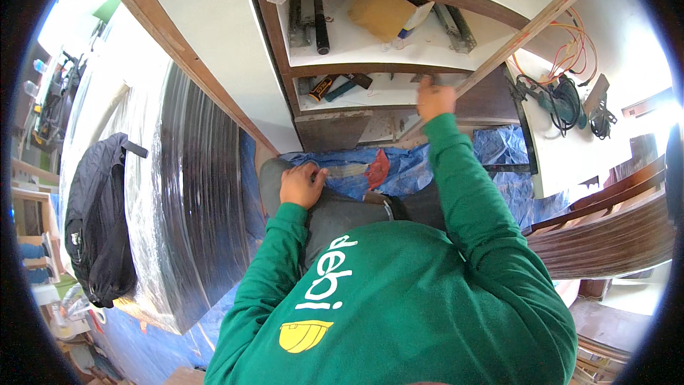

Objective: The person is assembling a white cabinet with curved wooden trim. They use a metal pry bar to adjust and fit the trim pieces along the cabinet edges. The person works from a seated position on the floor, manipulating the trim and occasionally reaching for tools or parts from the cabinet interior.

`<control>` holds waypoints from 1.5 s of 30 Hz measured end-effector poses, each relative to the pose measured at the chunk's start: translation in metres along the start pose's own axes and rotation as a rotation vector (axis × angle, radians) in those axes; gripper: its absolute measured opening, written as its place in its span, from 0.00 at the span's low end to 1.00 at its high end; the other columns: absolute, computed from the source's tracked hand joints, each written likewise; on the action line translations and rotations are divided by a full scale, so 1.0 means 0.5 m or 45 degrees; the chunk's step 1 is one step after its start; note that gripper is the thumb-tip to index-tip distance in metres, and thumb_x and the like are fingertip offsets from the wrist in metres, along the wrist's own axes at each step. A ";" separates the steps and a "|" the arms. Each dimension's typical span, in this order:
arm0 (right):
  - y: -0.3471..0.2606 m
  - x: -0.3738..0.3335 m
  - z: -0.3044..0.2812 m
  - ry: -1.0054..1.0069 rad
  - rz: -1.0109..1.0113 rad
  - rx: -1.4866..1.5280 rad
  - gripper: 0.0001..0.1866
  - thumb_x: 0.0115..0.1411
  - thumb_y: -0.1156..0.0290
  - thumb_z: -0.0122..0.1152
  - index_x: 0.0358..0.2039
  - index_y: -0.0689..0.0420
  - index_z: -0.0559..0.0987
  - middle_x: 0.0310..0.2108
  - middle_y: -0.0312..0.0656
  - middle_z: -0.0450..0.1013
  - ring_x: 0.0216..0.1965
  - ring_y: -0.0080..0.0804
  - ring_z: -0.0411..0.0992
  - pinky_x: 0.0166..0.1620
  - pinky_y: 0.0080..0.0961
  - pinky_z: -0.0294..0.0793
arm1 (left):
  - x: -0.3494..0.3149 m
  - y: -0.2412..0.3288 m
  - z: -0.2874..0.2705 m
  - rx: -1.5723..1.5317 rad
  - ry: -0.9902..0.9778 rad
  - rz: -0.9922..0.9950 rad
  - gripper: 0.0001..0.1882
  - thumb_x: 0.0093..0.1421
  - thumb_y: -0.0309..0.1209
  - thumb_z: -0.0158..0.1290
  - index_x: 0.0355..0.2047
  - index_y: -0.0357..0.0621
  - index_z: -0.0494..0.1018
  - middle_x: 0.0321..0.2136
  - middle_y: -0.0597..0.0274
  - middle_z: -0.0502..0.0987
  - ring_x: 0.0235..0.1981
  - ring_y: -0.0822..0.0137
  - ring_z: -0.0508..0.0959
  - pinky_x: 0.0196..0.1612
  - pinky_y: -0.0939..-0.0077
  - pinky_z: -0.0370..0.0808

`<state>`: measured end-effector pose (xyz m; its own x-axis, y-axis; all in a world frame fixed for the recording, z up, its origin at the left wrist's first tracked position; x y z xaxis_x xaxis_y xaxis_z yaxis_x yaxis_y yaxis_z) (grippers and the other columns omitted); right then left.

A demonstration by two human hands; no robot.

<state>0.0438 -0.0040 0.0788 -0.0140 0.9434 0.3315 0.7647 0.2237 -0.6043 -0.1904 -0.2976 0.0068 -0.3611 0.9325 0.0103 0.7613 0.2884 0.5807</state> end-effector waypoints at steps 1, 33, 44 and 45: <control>-0.036 -0.022 0.024 -0.130 0.066 0.009 0.24 0.60 0.55 0.57 0.26 0.69 0.79 0.27 0.65 0.75 0.33 0.67 0.74 0.40 0.51 0.75 | 0.000 0.000 0.000 0.006 -0.004 -0.004 0.16 0.61 0.45 0.53 0.28 0.46 0.77 0.29 0.57 0.80 0.37 0.52 0.78 0.47 0.58 0.67; -0.129 -0.120 -0.256 -1.159 0.000 1.273 0.18 0.58 0.60 0.69 0.35 0.64 0.77 0.27 0.42 0.75 0.26 0.31 0.75 0.30 0.26 0.77 | 0.059 0.335 -0.163 -0.796 -0.494 0.621 0.18 0.69 0.37 0.47 0.54 0.39 0.69 0.31 0.60 0.79 0.38 0.70 0.77 0.42 0.73 0.75; -0.082 -0.218 -0.133 -1.299 0.198 0.939 0.18 0.67 0.58 0.56 0.28 0.60 0.75 0.22 0.36 0.71 0.23 0.24 0.69 0.28 0.22 0.69 | -0.077 0.227 -0.140 -0.647 -0.112 0.628 0.24 0.70 0.32 0.41 0.65 0.45 0.59 0.33 0.60 0.75 0.18 0.74 0.74 0.21 0.80 0.72; -0.077 -0.240 -0.114 -1.357 0.243 0.860 0.12 0.65 0.61 0.58 0.34 0.58 0.76 0.25 0.34 0.72 0.21 0.21 0.67 0.27 0.20 0.69 | -0.093 0.207 -0.143 -0.687 -0.085 0.592 0.24 0.70 0.31 0.40 0.66 0.45 0.58 0.34 0.60 0.75 0.17 0.74 0.74 0.20 0.81 0.71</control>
<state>0.0528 -0.1400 0.1038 -0.6881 0.6332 -0.3543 0.3375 -0.1529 -0.9288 -0.1334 -0.3264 0.1249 -0.0169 0.9489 0.3150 0.4493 -0.2743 0.8502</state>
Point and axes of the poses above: each hand's wrist, its own x-axis towards the middle knuckle, its own z-axis out of the palm, y = z × x, the point moved 4 cm from there along x, towards the middle knuckle
